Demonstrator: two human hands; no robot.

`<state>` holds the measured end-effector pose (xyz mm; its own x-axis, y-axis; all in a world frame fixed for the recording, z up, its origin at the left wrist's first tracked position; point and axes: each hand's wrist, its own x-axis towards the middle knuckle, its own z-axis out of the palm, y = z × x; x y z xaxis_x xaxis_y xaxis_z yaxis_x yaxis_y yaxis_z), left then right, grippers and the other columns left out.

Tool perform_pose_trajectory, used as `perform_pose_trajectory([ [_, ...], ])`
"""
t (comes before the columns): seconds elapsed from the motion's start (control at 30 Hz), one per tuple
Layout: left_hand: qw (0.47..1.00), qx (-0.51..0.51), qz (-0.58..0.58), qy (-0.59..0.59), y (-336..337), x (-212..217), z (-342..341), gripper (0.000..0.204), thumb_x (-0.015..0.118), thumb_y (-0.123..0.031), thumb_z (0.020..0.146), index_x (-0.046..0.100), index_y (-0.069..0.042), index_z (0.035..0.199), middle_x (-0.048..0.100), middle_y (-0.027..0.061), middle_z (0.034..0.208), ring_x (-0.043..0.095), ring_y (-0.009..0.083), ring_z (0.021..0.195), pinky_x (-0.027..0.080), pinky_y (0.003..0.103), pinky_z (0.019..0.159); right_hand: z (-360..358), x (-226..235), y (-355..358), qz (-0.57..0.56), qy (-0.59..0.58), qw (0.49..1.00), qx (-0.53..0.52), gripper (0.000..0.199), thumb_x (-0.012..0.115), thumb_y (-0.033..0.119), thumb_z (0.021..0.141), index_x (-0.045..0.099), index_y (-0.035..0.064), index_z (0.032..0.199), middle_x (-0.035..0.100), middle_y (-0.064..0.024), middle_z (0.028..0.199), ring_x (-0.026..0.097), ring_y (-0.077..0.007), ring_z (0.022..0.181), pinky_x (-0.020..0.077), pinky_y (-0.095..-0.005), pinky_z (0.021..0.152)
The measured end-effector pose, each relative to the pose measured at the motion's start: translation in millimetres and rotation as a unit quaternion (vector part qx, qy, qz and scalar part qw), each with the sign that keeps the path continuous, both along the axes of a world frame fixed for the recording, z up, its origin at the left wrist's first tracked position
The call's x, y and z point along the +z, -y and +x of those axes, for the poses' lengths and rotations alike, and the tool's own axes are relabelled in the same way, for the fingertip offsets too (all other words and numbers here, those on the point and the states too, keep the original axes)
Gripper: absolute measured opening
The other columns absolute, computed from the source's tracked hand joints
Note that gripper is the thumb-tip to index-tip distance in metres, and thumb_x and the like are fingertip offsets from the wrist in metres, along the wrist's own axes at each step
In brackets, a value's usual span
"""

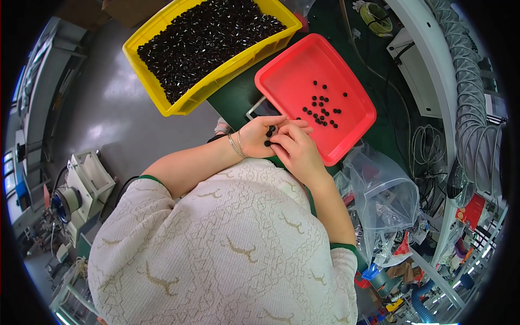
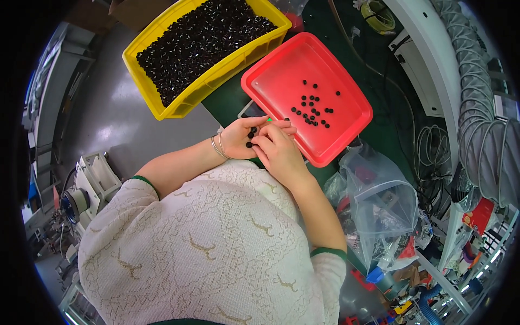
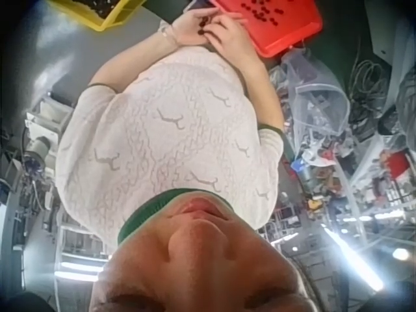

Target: Weighing small black electronic components on a digital scale and sorting them into plastic bags.

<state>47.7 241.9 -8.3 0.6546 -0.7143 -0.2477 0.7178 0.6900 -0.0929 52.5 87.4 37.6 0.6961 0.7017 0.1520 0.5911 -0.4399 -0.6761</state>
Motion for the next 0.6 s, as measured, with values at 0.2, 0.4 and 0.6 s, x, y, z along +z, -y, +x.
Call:
perform_pose_trajectory([
  [0.2,0.999,-0.013,-0.034,-0.002,-1.3,-3.0,-0.5,0.047,0.033,-0.027,0.100,0.039,0.004,0.135,0.039,0.0155,0.143,0.038,0.0271,0.131,0.028,0.041,0.111,-1.4,4.8,-2.9,-0.007,0.012,1.000,0.007,0.015,0.068,0.003,0.074,0.062,0.0040,0.087,0.058,-0.0062,0.091,0.058,-0.0247,0.083,0.0462,-0.0347,0.070],
  [0.4,0.999,0.013,0.001,-0.042,-2.9,-7.6,-2.3,0.049,0.031,-0.029,0.100,0.036,0.002,0.138,0.036,0.0152,0.145,0.034,0.0266,0.134,0.027,0.042,0.112,12.2,12.4,2.1,0.073,-0.019,0.995,-0.058,0.013,0.068,-0.001,0.075,0.063,0.0026,0.086,0.061,-0.0075,0.090,0.061,-0.0219,0.081,0.0504,-0.0301,0.067],
  [0.6,0.998,0.000,-0.044,-0.036,-4.4,-9.4,-5.6,0.049,0.034,-0.030,0.100,0.039,0.002,0.137,0.037,0.0146,0.145,0.033,0.0266,0.136,0.028,0.043,0.111,61.6,-26.1,44.5,0.078,-0.023,0.964,-0.253,0.013,0.067,-0.001,0.079,0.065,0.0005,0.091,0.062,-0.0070,0.096,0.061,-0.0121,0.076,0.0495,-0.0234,0.064],
])
